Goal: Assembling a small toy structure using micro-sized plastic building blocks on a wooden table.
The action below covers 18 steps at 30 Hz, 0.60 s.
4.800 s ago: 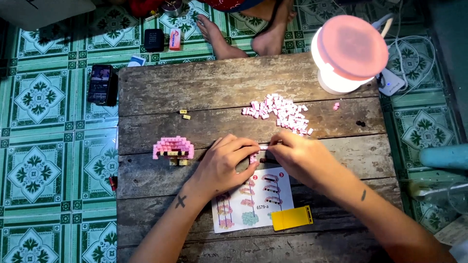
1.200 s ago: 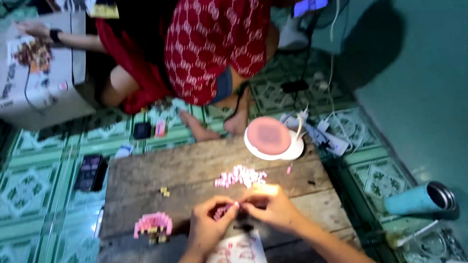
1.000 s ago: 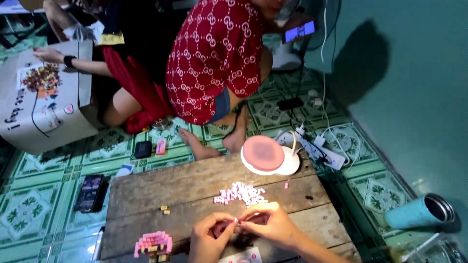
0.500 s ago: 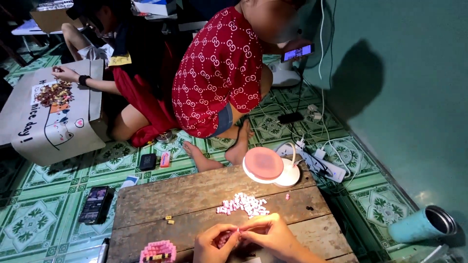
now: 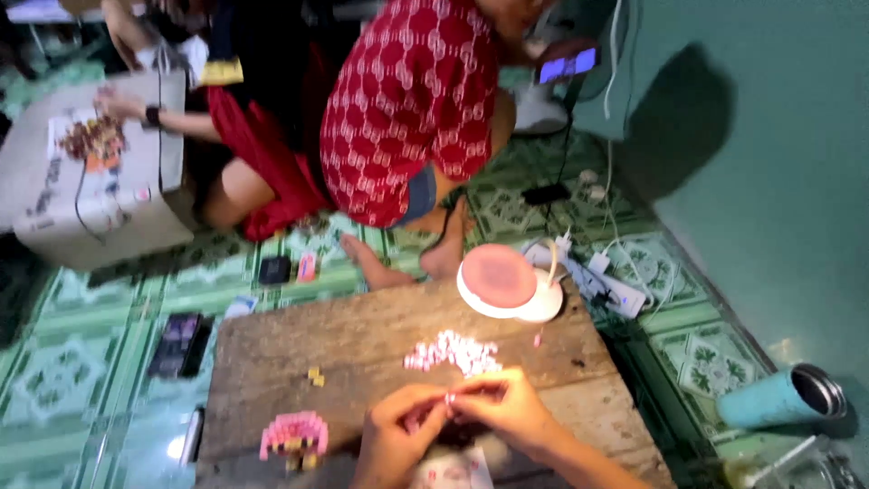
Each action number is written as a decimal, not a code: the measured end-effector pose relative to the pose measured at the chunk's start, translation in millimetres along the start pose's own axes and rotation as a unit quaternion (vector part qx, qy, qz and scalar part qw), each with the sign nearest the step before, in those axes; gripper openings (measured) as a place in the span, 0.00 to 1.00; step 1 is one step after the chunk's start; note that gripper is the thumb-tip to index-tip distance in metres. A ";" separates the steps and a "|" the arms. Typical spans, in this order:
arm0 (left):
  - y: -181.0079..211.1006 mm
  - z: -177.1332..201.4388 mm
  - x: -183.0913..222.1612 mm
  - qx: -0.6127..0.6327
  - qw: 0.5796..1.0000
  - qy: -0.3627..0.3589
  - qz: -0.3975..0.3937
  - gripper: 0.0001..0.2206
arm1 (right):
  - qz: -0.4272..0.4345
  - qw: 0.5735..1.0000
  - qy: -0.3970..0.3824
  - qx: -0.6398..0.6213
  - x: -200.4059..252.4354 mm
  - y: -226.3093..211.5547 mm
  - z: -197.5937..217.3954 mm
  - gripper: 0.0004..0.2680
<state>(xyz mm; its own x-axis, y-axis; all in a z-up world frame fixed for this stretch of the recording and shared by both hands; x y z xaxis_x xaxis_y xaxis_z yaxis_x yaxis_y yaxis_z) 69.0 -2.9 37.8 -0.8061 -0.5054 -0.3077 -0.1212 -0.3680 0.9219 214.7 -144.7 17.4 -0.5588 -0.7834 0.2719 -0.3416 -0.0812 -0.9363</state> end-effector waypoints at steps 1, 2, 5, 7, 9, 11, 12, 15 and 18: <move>1.6 0.9 0.8 -0.001 1.000 0.002 0.016 0.05 | -0.015 1.000 -0.004 -0.002 2.4 1.6 -0.5 0.06; 4.4 1.5 0.6 -0.001 1.000 -0.001 -0.002 0.06 | -0.012 1.000 -0.001 -0.015 3.3 2.3 -0.4 0.07; 10.3 4.9 -0.1 -0.007 1.000 -0.008 -0.017 0.06 | -0.017 0.999 0.000 -0.031 5.4 3.4 -1.1 0.09; 16.8 6.8 -2.5 -0.012 1.000 -0.012 -0.023 0.06 | -0.018 0.999 -0.002 -0.031 5.3 1.5 -0.1 0.09; 25.0 8.1 -5.3 -0.019 0.999 -0.019 -0.028 0.06 | -0.030 0.999 -0.012 -0.032 5.7 1.5 1.2 0.10; 22.5 7.2 -3.8 -0.016 0.999 -0.015 -0.026 0.06 | -0.044 0.998 -0.008 -0.035 9.2 -4.7 -1.8 0.10; 22.0 7.0 -3.5 -0.014 0.999 -0.011 -0.029 0.06 | -0.053 0.998 -0.005 -0.036 10.5 -8.4 -3.2 0.10; 23.0 7.0 -3.1 -0.014 1.000 -0.018 -0.005 0.07 | -0.053 0.998 0.000 -0.044 10.5 -4.8 -1.6 0.10; 23.6 6.9 -2.6 -0.015 1.000 -0.008 -0.019 0.07 | -0.049 0.998 -0.002 -0.032 11.1 -9.2 -3.4 0.10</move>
<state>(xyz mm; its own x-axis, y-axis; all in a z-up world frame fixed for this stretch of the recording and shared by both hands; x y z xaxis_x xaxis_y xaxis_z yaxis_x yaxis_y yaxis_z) 64.2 -4.9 61.9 -0.8101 -0.4784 -0.3389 -0.1346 -0.4108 0.9017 209.2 -150.5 29.8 -0.5167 -0.7763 0.3610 -0.4429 -0.1185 -0.8887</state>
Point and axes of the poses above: each hand's wrist, its own x-axis away from the middle knuckle, its own z-axis out of the back of the hand, y = z × x, the point moved 4 cm from there along -x, towards the middle knuckle, and after that the axes turned 2 degrees about -y, right-handed, at the moved point
